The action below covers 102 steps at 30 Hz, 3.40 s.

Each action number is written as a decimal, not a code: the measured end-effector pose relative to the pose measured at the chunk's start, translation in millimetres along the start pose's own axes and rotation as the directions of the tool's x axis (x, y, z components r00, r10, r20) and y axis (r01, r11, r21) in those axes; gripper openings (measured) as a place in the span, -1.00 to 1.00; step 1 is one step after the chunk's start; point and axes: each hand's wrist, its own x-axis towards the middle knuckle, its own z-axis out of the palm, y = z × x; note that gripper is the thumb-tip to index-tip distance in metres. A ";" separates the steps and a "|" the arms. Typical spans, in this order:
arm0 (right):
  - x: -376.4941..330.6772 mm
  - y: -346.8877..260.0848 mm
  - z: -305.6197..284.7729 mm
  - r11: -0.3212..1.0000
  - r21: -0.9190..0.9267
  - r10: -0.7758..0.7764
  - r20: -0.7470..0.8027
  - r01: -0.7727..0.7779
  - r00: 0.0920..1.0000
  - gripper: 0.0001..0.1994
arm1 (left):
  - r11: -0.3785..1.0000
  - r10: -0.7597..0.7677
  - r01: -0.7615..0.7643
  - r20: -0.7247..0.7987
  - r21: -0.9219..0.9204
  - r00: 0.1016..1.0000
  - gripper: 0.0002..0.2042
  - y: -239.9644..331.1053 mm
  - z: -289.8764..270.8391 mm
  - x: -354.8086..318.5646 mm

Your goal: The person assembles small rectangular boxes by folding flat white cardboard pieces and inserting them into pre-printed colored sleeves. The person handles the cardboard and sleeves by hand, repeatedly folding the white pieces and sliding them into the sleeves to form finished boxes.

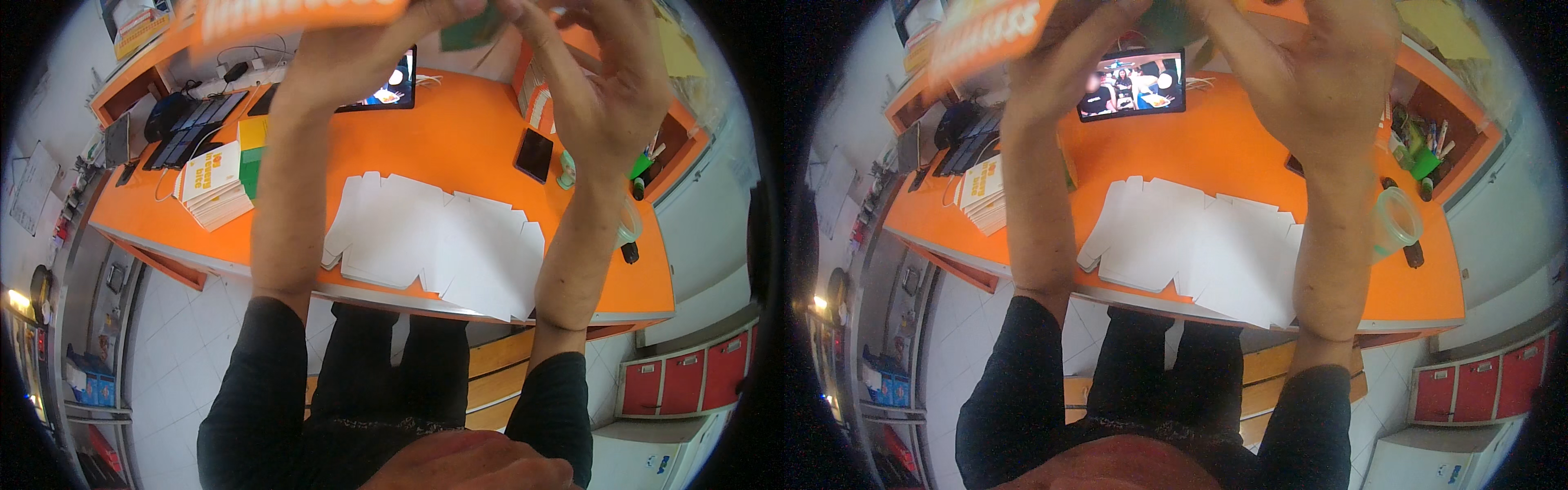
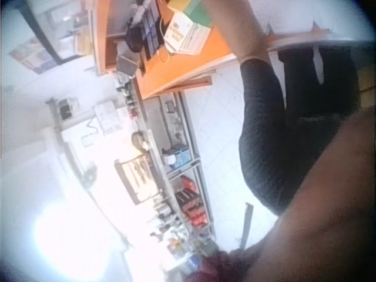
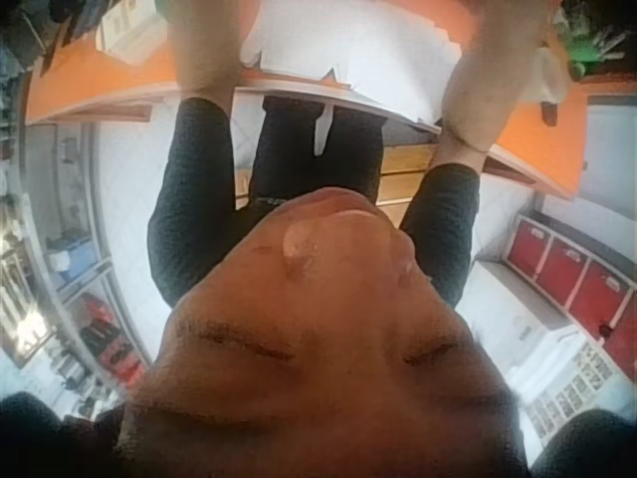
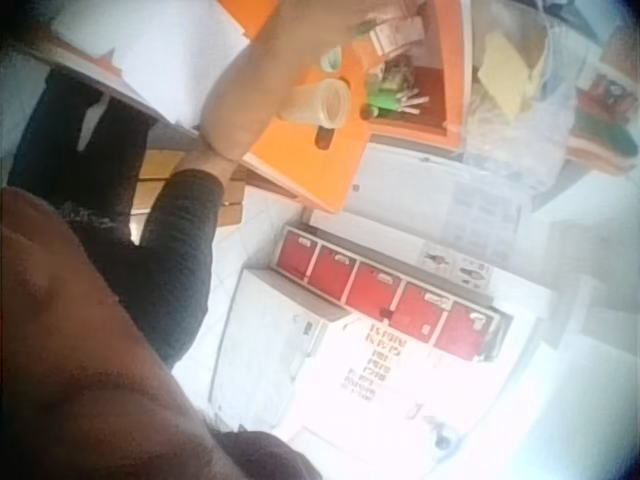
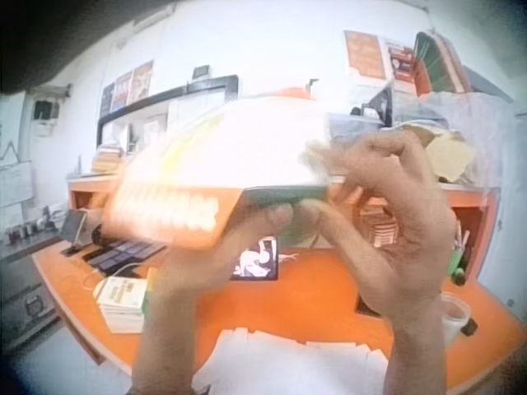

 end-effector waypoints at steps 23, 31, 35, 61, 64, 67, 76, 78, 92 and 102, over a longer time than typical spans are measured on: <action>6.5 -23.3 -6.7 0.815 -0.566 0.052 0.293 0.129 0.955 -0.62 | 0.940 0.124 -0.161 -0.139 -0.302 0.982 -0.79 8.8 1.7 10.5; -4.1 -4.3 8.7 0.972 -0.219 0.140 0.277 -0.080 0.951 -0.71 | 0.913 -0.068 0.034 -0.069 -0.408 0.995 -0.73 10.5 -6.6 13.3; -6.3 14.9 1.9 0.878 -0.361 -0.296 0.103 0.313 0.949 -0.75 | 0.950 -0.164 0.152 -0.021 -0.272 0.986 -0.74 7.4 -9.6 14.2; -16.2 21.8 10.3 0.960 0.226 0.138 0.142 -0.168 0.980 -0.91 | 0.964 0.076 -0.081 -0.033 -0.252 0.997 -0.61 -39.1 -2.0 27.1; -18.8 9.1 12.1 0.961 0.203 0.170 0.108 -0.189 0.980 -0.91 | 0.974 -0.013 0.009 -0.019 -0.227 1.000 -0.62 -36.7 -6.1 25.2; -18.7 -2.0 14.4 0.974 0.121 0.171 0.170 -0.193 0.971 -0.91 | 0.970 -0.071 0.065 -0.016 -0.234 0.997 -0.62 -31.6 -11.1 21.1; -11.4 4.6 1.2 0.962 0.168 0.167 0.257 -0.214 0.952 -0.83 | 0.917 0.129 -0.085 0.089 -0.389 0.988 -0.54 -35.8 -13.4 21.4; -11.0 6.8 -1.4 0.970 0.143 0.150 0.281 -0.196 0.948 -0.84 | 0.926 0.111 -0.078 0.069 -0.368 0.991 -0.52 -39.0 -11.3 21.5; -10.0 -8.2 5.9 0.942 0.072 0.313 0.174 -0.329 0.934 -0.91 | 0.979 0.148 -0.155 -0.057 -0.133 0.987 -0.65 -29.2 -1.7 16.3; -24.1 29.1 17.2 0.896 0.385 0.166 0.177 -0.224 0.970 -0.79 | 0.910 0.023 -0.056 -0.084 -0.412 0.996 -0.80 -32.1 -2.7 17.8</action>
